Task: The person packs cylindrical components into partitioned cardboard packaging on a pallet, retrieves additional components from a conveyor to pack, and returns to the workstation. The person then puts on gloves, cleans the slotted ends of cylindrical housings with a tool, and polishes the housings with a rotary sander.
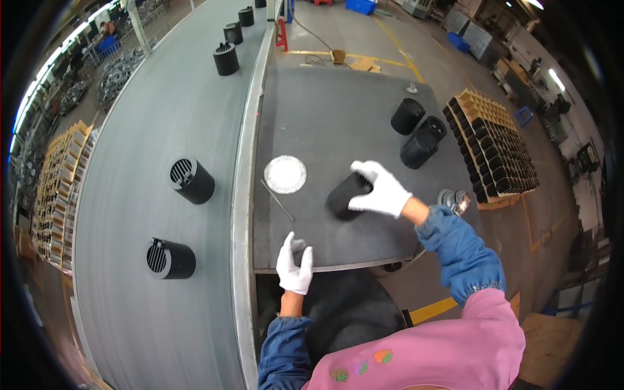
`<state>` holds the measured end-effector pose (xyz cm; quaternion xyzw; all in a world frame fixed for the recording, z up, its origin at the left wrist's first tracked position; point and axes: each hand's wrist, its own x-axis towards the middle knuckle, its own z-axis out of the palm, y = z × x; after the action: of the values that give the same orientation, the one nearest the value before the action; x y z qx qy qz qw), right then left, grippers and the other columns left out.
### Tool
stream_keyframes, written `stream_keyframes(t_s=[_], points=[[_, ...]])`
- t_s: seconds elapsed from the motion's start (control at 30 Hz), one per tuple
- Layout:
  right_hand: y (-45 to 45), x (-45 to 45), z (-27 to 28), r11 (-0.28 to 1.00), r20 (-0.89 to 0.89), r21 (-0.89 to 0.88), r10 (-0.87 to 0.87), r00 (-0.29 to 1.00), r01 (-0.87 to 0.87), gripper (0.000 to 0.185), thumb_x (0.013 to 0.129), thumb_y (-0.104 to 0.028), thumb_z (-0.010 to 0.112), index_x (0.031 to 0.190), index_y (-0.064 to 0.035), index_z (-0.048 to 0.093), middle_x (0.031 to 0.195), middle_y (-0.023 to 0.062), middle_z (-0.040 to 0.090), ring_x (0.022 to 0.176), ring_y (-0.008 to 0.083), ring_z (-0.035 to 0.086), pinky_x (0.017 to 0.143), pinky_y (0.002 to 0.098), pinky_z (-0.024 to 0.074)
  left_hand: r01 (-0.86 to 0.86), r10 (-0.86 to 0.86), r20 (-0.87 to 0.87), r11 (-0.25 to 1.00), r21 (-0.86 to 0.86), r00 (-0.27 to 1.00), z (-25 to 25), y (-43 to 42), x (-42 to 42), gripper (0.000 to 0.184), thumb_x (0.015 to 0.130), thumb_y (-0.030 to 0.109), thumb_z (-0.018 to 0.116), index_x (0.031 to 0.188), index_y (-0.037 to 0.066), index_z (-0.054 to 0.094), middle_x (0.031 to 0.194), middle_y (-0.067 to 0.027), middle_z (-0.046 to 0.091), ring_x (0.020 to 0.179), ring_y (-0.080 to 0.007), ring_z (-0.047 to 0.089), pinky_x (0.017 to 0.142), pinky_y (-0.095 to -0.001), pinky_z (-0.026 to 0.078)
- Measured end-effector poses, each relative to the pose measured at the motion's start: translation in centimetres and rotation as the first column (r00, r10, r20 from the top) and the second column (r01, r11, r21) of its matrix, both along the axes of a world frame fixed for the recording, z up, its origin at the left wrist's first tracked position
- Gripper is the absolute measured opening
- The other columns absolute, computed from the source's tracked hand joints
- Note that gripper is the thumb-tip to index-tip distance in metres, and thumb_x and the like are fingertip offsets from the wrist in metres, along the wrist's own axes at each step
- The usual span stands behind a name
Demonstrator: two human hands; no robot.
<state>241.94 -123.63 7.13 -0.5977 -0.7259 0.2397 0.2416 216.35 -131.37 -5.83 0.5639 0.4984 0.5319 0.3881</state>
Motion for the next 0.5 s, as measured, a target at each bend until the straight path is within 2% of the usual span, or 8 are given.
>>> stream_keyframes(t_s=[0.03, 0.07, 0.13, 0.17, 0.27, 0.37, 0.47, 0.5], points=[[1.6, 1.7, -0.4, 0.995, 0.05, 0.013, -0.103, 0.993, 0.102, 0.08, 0.063, -0.034, 0.08, 0.129, -0.0045, 0.047, 0.114, 0.0181, 0.05, 0.104, 0.0319, 0.055, 0.091, 0.0367, 0.0463, -0.082, 0.084, -0.009, 0.985, 0.153, 0.996, -0.6, 0.4, 0.3, 0.043, 0.077, 0.003, 0.07, 0.118, 0.001, 0.058, 0.081, -0.0101, 0.064, 0.069, -0.0208, 0.062, 0.068, -0.029, 0.051], [3.4, 3.4, -0.9, 0.979, 0.096, 0.033, -0.204, 0.974, 0.202, 0.08, 0.062, -0.036, 0.079, 0.129, -0.0048, 0.047, 0.115, 0.0189, 0.051, 0.105, 0.0331, 0.055, 0.091, 0.0375, 0.0467, -0.08, 0.082, -0.005, 0.983, 0.166, 0.997, -0.6, 0.6, 0.4, 0.043, 0.077, 0.003, 0.07, 0.118, 0.001, 0.058, 0.081, -0.0101, 0.064, 0.069, -0.0208, 0.062, 0.068, -0.029, 0.051], [6.7, 6.5, -1.1, 0.937, 0.337, 0.174, -0.345, 0.876, 0.302, 0.08, 0.064, -0.04, 0.076, 0.13, -0.0073, 0.046, 0.12, 0.0204, 0.05, 0.107, 0.0374, 0.054, 0.092, 0.0408, 0.0466, -0.052, 0.108, -0.274, 0.978, 0.204, 0.956, -0.6, 0.7, 0.4, 0.034, 0.075, 0.003, 0.071, 0.108, 0.003, 0.064, 0.069, -0.0064, 0.061, 0.06, -0.02, 0.058, 0.059, -0.0306, 0.048], [7.9, 7.3, -0.3, 0.913, 0.404, 0.165, -0.407, 0.819, 0.373, 0.079, 0.065, -0.043, 0.074, 0.131, -0.01, 0.045, 0.124, 0.021, 0.048, 0.109, 0.0411, 0.052, 0.093, 0.0429, 0.0457, -0.054, 0.15, -0.311, 0.953, 0.297, 0.939, -0.2, 1.0, 0.5, 0.031, 0.077, -0.001, 0.068, 0.107, 0.004, 0.064, 0.065, -0.0048, 0.056, 0.054, -0.0168, 0.054, 0.054, -0.0292, 0.045], [11.7, 10.9, -0.7, 0.861, 0.508, 0.176, -0.495, 0.705, 0.478, 0.079, 0.066, -0.044, 0.073, 0.133, -0.0125, 0.044, 0.127, 0.0191, 0.047, 0.111, 0.0407, 0.051, 0.094, 0.0455, 0.0449, -0.012, 0.166, -0.392, 0.93, 0.367, 0.905, -0.2, 1.2, 0.7, 0.028, 0.073, 0.001, 0.07, 0.1, 0.007, 0.066, 0.064, -0.0038, 0.057, 0.053, -0.0192, 0.054, 0.052, -0.032, 0.044], [13.5, 12.8, -0.8, 0.807, 0.574, 0.147, -0.54, 0.615, 0.572, 0.08, 0.067, -0.043, 0.073, 0.136, -0.0159, 0.043, 0.132, 0.0176, 0.045, 0.118, 0.04, 0.048, 0.096, 0.0479, 0.0423, 0.042, 0.172, -0.54, 0.932, 0.361, 0.824, -0.3, 1.2, 1.0, 0.03, 0.07, 0.009, 0.073, 0.098, 0.012, 0.064, 0.069, -0.0031, 0.059, 0.063, -0.0228, 0.057, 0.058, -0.0364, 0.041], [14.1, 14.4, -1.0, 0.761, 0.484, 0.04, -0.582, 0.653, 0.648, 0.079, 0.068, -0.043, 0.073, 0.136, -0.0166, 0.043, 0.136, 0.0166, 0.042, 0.121, 0.0397, 0.045, 0.097, 0.0488, 0.04, 0.043, 0.189, -0.577, 0.931, 0.363, 0.795, -0.2, 1.5, 1.4, 0.029, 0.07, 0.01, 0.072, 0.098, 0.014, 0.064, 0.071, -0.0021, 0.06, 0.065, -0.0239, 0.058, 0.059, -0.0377, 0.041], [14.4, 14.4, -0.9, 0.755, 0.526, 0.034, -0.57, 0.631, 0.655, 0.077, 0.069, -0.041, 0.072, 0.136, -0.0155, 0.043, 0.136, 0.0153, 0.042, 0.125, 0.0382, 0.041, 0.099, 0.0502, 0.0375, 0.052, 0.194, -0.591, 0.927, 0.372, 0.783, -0.1, 1.5, 1.4, 0.028, 0.07, 0.01, 0.071, 0.097, 0.014, 0.064, 0.071, -0.0019, 0.061, 0.065, -0.0237, 0.058, 0.059, -0.0376, 0.041]])
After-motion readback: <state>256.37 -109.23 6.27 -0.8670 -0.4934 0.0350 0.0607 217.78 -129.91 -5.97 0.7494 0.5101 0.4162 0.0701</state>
